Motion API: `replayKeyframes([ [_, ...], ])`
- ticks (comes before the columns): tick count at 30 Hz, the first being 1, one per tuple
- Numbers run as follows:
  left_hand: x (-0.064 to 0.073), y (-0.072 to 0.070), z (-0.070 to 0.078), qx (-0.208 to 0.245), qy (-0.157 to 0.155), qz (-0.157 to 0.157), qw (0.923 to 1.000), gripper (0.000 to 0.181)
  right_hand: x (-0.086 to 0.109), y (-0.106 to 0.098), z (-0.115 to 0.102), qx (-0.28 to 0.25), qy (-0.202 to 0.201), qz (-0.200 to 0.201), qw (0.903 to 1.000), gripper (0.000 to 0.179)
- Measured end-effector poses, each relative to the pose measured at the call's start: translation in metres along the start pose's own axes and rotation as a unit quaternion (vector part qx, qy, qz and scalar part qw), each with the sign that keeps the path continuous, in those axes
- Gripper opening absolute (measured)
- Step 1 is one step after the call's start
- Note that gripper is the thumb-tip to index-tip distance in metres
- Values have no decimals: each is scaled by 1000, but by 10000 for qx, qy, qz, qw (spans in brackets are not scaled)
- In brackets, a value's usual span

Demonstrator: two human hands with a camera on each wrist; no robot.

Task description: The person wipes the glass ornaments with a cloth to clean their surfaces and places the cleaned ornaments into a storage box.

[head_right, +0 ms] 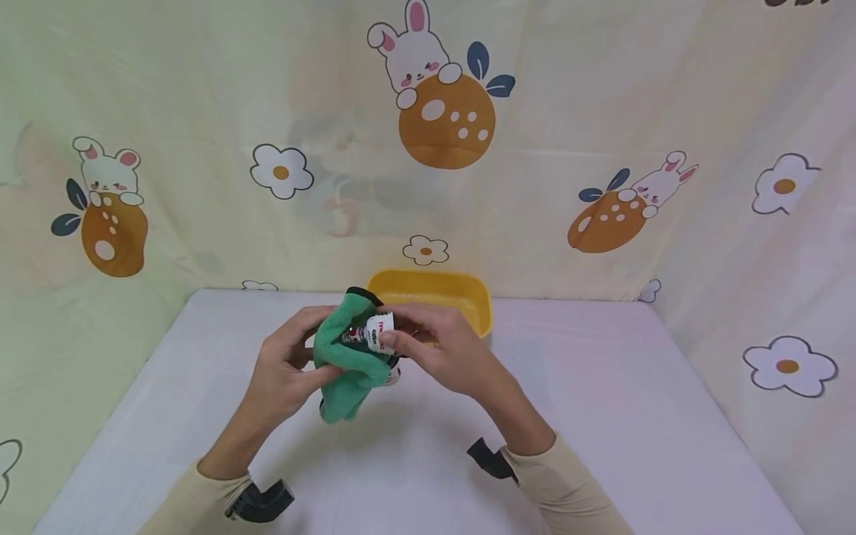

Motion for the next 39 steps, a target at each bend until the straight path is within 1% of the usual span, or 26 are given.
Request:
replayKeyframes([
  [2, -1, 0, 1, 91, 60, 30, 9999, 64, 0, 1, 0, -81, -25, -44, 10000, 39],
  [8, -3, -2, 3, 416, 173, 86, 9989, 63, 1, 4, -1, 62, -589, -44, 9982, 48],
  [11, -4, -3, 3, 546, 151, 79, 9984, 62, 1, 5, -2, 226, -783, 20, 9967, 52],
  [14, -5, -5, 3, 649, 115, 78, 9978, 60, 1, 6, -4, 411, -885, 121, 9952, 56],
  [18, -5, -6, 2, 677, -26, 91, 9977, 58, 1, 6, -6, 666, -1092, 246, 9915, 59],
  [21, -5, -7, -1, 614, -241, 91, 9978, 57, 0, 6, -8, 923, -1382, 308, 9856, 54],
  [23, -5, -7, -2, 588, -402, 91, 9974, 57, 0, 6, -9, 1135, -1612, 346, 9798, 50],
  [27, -5, -7, -5, 642, -682, 86, 9956, 56, 0, 5, -13, 1496, -2036, 392, 9668, 50],
  [31, -5, -7, -7, 821, -952, 72, 9920, 57, 1, 5, -14, 1677, -2268, 397, 9586, 45],
  [34, -5, -7, -9, 949, -1172, -8, 9886, 58, 2, 4, -15, 1794, -2400, 416, 9532, 40],
  [37, -5, -6, -11, 988, -1343, -128, 9859, 59, 3, 4, -17, 1900, -2652, 474, 9441, 34],
  [39, -5, -6, -12, 976, -1404, -179, 9851, 59, 3, 3, -19, 1962, -2835, 522, 9372, 31],
])
Point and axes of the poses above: each hand's wrist, its own x-axis away from the middle knuckle, its own y-axis out of the palm, z = x × y, the point moved 5 cm from there along -x, towards the middle knuckle, and after that the axes turned 2 degrees about x, right-handed, at the moved point
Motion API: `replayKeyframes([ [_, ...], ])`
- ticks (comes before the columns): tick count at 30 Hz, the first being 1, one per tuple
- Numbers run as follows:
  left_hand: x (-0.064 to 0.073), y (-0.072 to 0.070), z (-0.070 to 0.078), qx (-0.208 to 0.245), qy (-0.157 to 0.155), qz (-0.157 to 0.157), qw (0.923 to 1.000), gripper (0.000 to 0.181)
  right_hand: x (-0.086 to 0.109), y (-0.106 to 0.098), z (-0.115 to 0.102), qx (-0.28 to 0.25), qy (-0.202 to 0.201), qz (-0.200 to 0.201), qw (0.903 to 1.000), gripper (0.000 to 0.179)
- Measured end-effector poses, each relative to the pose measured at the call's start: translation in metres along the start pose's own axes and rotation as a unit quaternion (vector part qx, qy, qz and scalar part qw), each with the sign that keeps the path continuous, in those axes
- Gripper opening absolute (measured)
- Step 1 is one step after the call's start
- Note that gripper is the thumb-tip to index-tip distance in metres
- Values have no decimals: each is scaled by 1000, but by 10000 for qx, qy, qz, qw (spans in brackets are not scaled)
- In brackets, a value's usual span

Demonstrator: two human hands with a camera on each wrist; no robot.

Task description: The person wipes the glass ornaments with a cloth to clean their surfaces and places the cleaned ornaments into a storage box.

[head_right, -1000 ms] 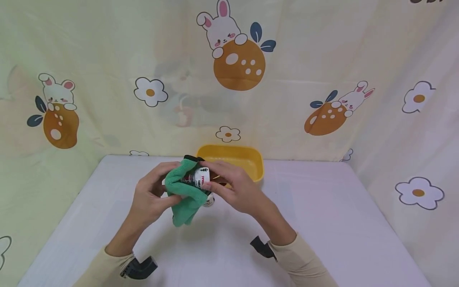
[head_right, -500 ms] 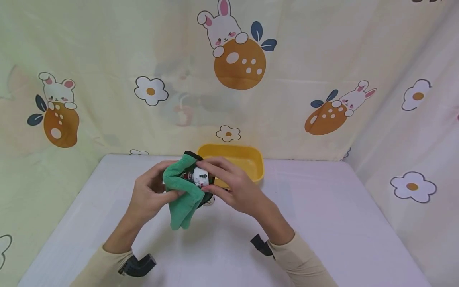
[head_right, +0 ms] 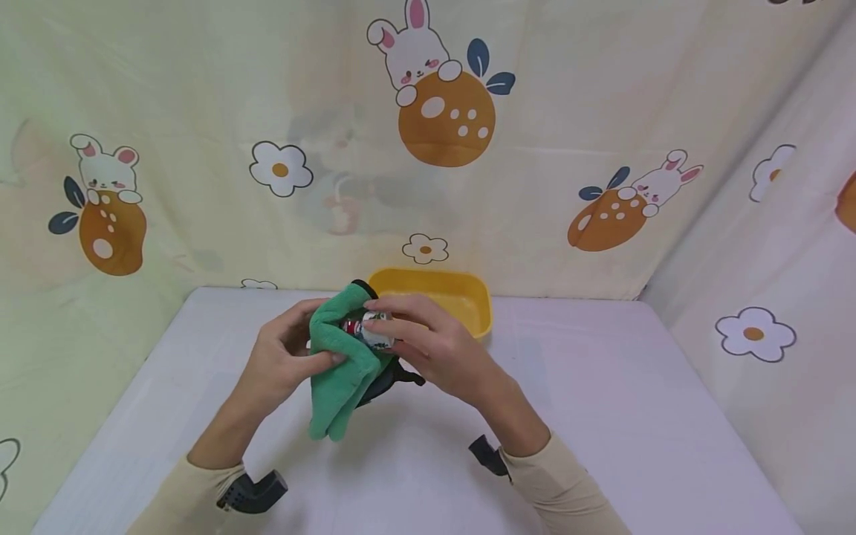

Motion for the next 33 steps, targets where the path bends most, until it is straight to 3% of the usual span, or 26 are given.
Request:
replayKeyframes([
  [4, 0, 1, -1, 38, -32, -54, 10000, 59, -2, -1, -1, 46, -183, 88, 9998, 30],
  [9, 1, 4, 0, 52, 68, -148, 9999, 60, 1, -1, 2, -238, -1, 63, 9997, 38],
  [15, 2, 4, 3, -204, 443, -197, 9986, 61, 5, -1, 7, -716, 643, 86, 9953, 47],
  [26, 3, 5, 8, -657, 1013, 28, 9927, 62, 6, 2, 13, -1361, 1771, -123, 9747, 52],
  [30, 3, 6, 9, -876, 1243, 45, 9884, 62, 8, 3, 16, -1395, 2114, -302, 9669, 46],
  [33, 4, 7, 10, -1009, 1377, 0, 9853, 61, 9, 3, 18, -1518, 2485, -410, 9558, 39],
])
Point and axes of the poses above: each hand's wrist, its own x-axis away from the middle knuckle, its own y-axis out of the palm, z = x × y, the point moved 5 cm from there along -x, towards the middle knuckle, and after that the axes turned 2 degrees about x, right-handed, at the moved point
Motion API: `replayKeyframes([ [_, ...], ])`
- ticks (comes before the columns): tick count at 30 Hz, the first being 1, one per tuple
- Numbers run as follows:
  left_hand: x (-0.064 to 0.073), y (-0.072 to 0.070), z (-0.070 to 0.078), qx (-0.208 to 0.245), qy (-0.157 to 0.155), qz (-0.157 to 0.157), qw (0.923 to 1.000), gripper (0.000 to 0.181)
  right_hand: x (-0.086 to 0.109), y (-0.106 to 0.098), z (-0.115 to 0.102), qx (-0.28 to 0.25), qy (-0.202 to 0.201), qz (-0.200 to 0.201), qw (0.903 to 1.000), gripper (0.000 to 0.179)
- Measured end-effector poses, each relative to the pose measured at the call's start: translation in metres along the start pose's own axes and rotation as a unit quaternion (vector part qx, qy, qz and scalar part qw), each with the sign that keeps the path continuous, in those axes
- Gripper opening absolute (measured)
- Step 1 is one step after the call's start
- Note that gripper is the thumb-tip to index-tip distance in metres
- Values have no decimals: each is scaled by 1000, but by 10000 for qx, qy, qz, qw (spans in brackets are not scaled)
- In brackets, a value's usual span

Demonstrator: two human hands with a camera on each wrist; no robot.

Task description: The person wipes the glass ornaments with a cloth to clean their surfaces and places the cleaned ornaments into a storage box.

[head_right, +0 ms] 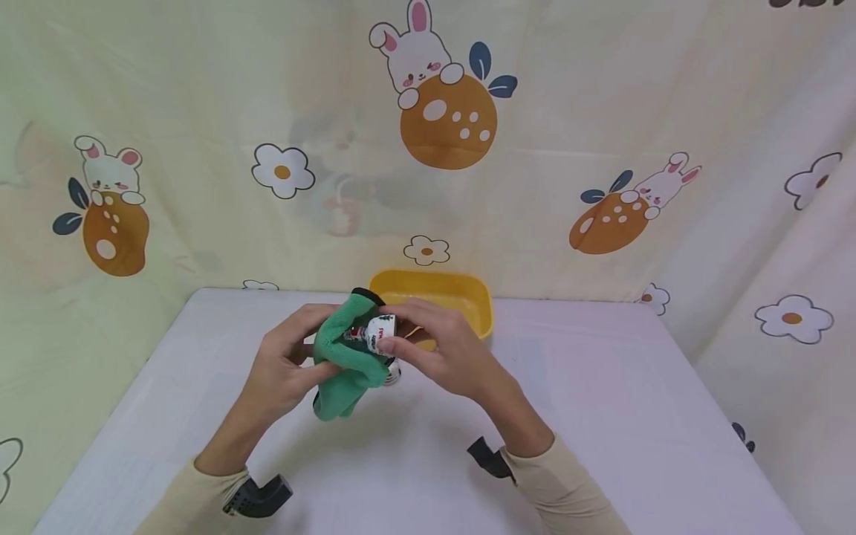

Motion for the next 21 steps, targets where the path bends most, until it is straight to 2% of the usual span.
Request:
replayKeyframes([
  [4, 1, 1, -1, 123, -5, -39, 9999, 61, 0, 1, 2, -380, 292, -124, 9988, 36],
  [8, 0, 1, -2, 348, -100, 3, 9993, 60, -1, 3, 1, -555, 35, -215, 9982, 41],
  [14, 0, -2, -5, 457, -400, 54, 9981, 58, -1, 5, -4, 111, -787, -95, 9968, 52],
  [21, -1, -6, -7, 582, -701, 169, 9957, 59, -4, 2, -12, 785, -1340, 173, 9877, 53],
])
Point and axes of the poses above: each hand's wrist, its own x-axis away from the middle knuckle, its own y-axis out of the palm, z = x × y, the point moved 5 cm from there along -x, towards the middle knuckle, and after that the axes turned 2 degrees about x, right-handed, at the moved point
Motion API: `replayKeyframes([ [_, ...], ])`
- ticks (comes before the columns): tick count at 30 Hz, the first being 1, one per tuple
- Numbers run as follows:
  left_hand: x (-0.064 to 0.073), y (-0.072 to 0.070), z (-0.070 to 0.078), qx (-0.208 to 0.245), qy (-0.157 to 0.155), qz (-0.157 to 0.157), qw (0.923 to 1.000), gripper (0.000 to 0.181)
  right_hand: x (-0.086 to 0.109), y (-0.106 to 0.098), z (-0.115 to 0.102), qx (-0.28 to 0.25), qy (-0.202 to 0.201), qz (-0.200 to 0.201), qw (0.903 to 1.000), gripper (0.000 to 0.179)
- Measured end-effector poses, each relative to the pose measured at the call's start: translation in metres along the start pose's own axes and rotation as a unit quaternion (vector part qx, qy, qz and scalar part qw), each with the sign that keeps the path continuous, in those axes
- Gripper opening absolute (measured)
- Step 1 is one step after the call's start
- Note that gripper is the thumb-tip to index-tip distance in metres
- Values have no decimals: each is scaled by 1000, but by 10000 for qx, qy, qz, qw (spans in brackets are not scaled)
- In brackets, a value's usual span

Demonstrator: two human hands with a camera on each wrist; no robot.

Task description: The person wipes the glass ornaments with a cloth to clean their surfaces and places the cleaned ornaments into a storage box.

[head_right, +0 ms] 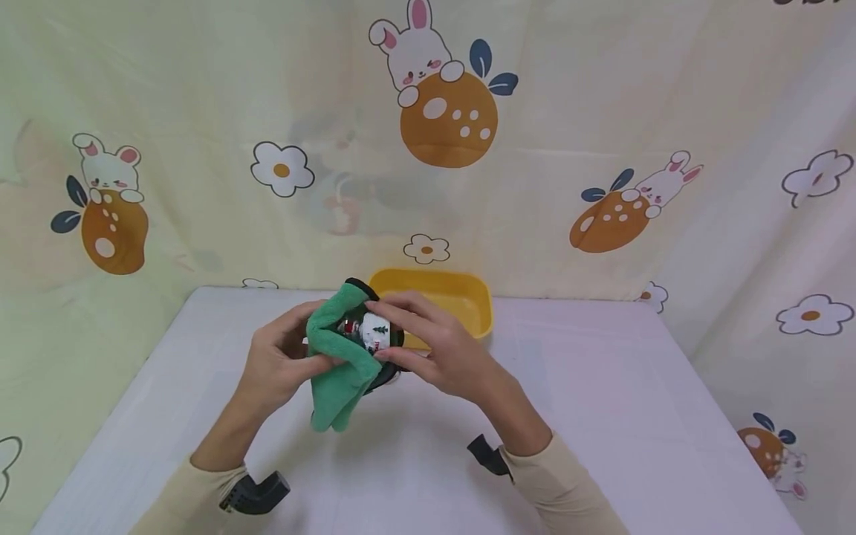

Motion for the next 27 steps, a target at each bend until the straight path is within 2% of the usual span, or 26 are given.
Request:
replayKeyframes([
  [6, -2, -1, -2, 256, -220, 82, 9994, 58, -1, -2, 0, 281, -460, 28, 9985, 51],
  [16, -3, 1, -8, 481, -773, 76, 9958, 60, -3, -3, -5, 984, -843, -33, 9916, 56],
  [22, -3, 3, -4, 518, -601, 1, 9968, 62, -1, -4, -4, 752, -745, 30, 9944, 45],
  [27, -2, 5, -2, 477, -483, -83, 9977, 63, 1, -4, -1, 343, -386, 50, 9987, 50],
])
Point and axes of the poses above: each hand's wrist, its own x-axis away from the middle knuckle, its own y-axis out of the palm, z = x × y, the point moved 5 cm from there along -x, towards the middle knuckle, and after that the axes turned 2 degrees about x, right-handed, at the moved point
